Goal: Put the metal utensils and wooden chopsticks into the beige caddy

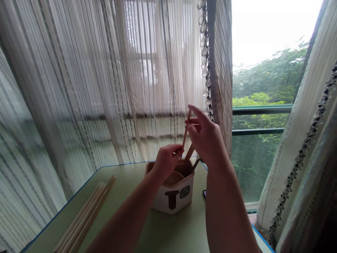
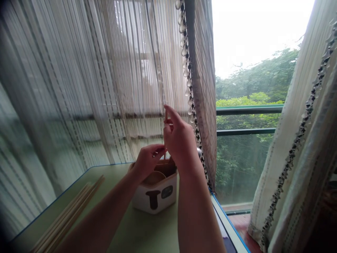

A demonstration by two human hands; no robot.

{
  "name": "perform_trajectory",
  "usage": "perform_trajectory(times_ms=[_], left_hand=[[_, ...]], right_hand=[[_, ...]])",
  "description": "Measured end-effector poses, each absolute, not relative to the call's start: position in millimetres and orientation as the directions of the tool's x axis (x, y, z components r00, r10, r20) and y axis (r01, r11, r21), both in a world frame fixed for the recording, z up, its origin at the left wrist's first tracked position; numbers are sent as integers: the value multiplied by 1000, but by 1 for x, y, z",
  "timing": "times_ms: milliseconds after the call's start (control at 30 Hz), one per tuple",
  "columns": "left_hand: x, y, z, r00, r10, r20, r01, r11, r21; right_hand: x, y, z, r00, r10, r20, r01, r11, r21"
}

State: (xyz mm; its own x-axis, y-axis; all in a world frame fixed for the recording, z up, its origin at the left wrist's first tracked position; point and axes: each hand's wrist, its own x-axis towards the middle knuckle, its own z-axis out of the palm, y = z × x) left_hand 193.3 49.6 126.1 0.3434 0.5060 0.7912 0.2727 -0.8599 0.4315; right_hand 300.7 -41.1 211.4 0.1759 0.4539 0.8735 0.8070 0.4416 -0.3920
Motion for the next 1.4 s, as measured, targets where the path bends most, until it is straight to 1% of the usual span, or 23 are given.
perform_trajectory(times_ms=[133,300,533,700,867,1067,1300,1400], left_hand=[[195,52,122,360,532,766,246,-846,472],[197,57,117,371,533,761,257,-846,467],[198,59,114,374,553,745,248,-833,494],[199,65,110,402,565,721,277,-825,492],[198,65,108,459,580,673,317,-815,486],[200,63,110,384,590,710,242,-807,539],[200,66,107,491,573,656,304,-818,487],[200,65,107,506,557,658,339,-831,442]], right_hand=[[302,-34,209,185,466,865,813,421,-401],[306,-29,205,192,480,856,823,396,-407],[306,-26,203,188,483,855,826,393,-403],[311,-20,203,179,526,831,843,354,-406],[317,-20,202,156,571,806,902,249,-352],[318,-19,199,122,612,781,941,180,-288],[320,-19,203,153,692,705,962,59,-267],[322,-20,203,155,694,703,966,41,-254]])
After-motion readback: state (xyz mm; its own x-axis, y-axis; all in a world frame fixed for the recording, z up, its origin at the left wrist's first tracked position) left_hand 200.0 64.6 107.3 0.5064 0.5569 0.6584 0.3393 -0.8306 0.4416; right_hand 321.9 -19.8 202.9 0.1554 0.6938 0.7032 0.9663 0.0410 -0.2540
